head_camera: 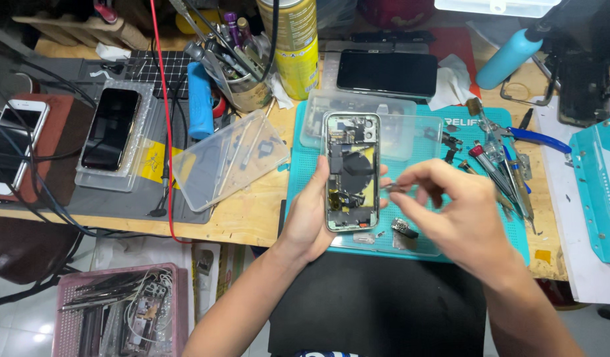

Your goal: The person works on a disassembled smartphone at a repair bench, lifting the internal assembly out of the frame, detaching and handling small internal components and flex parts by hand, then placing the assembly back into the phone frame and pressing it into place on the mat.

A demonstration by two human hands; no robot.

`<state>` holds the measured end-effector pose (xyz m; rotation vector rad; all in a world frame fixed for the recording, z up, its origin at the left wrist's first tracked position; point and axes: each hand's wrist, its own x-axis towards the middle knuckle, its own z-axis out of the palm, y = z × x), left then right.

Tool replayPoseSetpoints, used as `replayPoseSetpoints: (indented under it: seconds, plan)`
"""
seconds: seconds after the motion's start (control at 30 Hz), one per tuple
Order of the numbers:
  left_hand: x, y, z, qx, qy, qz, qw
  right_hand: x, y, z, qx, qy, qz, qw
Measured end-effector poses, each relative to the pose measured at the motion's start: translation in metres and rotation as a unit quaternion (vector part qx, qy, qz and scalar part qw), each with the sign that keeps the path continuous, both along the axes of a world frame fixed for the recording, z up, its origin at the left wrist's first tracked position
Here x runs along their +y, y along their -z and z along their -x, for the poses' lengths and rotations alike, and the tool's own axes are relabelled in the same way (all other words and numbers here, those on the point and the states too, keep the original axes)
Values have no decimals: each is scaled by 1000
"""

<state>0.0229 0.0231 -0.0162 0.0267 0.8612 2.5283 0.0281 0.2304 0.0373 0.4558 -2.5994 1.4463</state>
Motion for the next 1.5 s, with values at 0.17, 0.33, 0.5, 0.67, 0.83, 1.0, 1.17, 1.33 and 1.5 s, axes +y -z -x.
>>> replayPoseSetpoints:
  seconds: [0.17,0.33,0.5,0.67,0.83,1.0,1.17,1.33,1.5]
  plan:
    - [-5,-2,9,-6,-12,-20,1000,16,-2,-4,-168,-14,-122,978]
    - [-1,-3,9,-15,-14,-18,1000,3,-1,-10,1,-22,-140,990]
    - [5,-3,3,1,-9,-12,1000,-18,-3,-8,173,-66,-101,977]
    - [1,-8,-2,51,-4,-4,999,-24,-8,-4,190,-70,-147,968]
    - [0,-6,-6,56,7,11,998,-21,-9,-3,137,-86,-144,976]
    - [3,-3,-5,58,-6,-25,998,-21,-9,-1,119,-92,-149,977]
    - [4,-2,-7,66,-3,-6,998,-20,-9,3,91,-112,-165,976]
    - [4,-2,-8,69,0,-1,998,-20,-7,5,88,-115,-152,978]
    - [5,0,-8,65,-3,-2,998,-22,-5,7,73,-112,-154,979]
